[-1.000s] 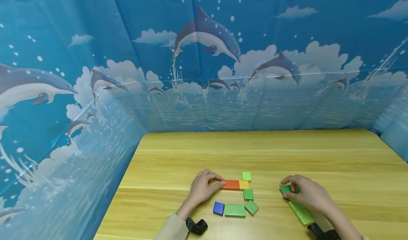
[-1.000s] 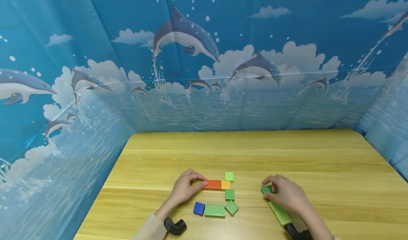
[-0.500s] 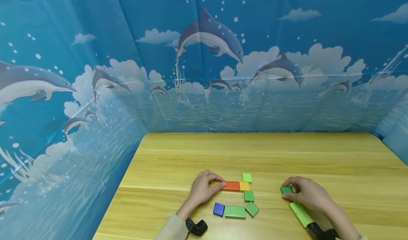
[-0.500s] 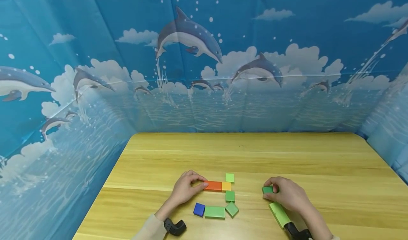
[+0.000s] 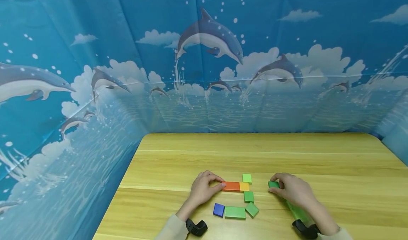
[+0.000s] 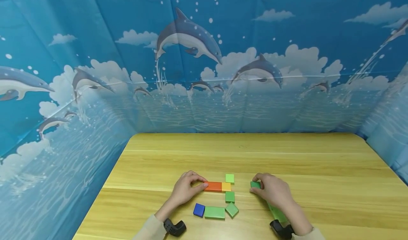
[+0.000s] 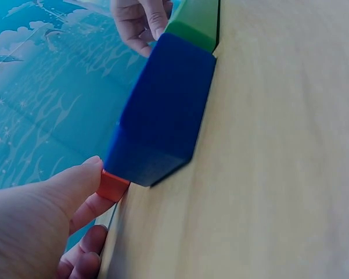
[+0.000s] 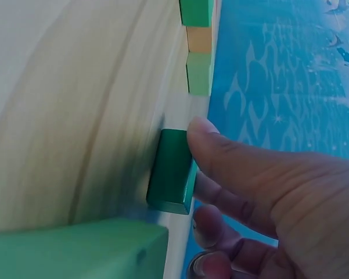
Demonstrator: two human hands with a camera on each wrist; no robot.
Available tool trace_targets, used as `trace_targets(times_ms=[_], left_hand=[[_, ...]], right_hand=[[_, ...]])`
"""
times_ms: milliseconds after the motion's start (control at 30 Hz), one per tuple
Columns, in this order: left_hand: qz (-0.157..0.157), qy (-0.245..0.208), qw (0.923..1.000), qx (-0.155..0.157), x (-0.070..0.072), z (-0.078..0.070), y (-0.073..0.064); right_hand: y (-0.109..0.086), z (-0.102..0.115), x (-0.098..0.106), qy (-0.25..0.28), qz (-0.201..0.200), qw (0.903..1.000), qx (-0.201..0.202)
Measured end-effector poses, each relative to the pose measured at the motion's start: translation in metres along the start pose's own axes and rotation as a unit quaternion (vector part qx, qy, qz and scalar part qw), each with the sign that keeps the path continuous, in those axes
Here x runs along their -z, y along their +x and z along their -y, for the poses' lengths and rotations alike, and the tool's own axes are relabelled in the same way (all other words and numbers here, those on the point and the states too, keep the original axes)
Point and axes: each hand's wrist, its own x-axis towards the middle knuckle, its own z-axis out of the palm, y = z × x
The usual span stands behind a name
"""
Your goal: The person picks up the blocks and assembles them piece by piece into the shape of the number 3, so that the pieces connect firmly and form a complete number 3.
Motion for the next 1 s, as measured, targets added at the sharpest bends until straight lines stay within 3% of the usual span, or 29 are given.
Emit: trace_targets(times_ms=[600, 1000], left_hand=[[-0.002, 0.004, 1.0000, 0.000, 0.001, 0.000, -0.001], [-0.004, 0.006, 1.0000, -0.004, 0.000, 0.000, -0.001]], right_hand=[[-0.002, -0.004, 0.005, 0.027, 0.035, 0.9981, -0.042], [0.019, 0.009, 0.004, 0.009, 0.042, 0.9965, -0.072]])
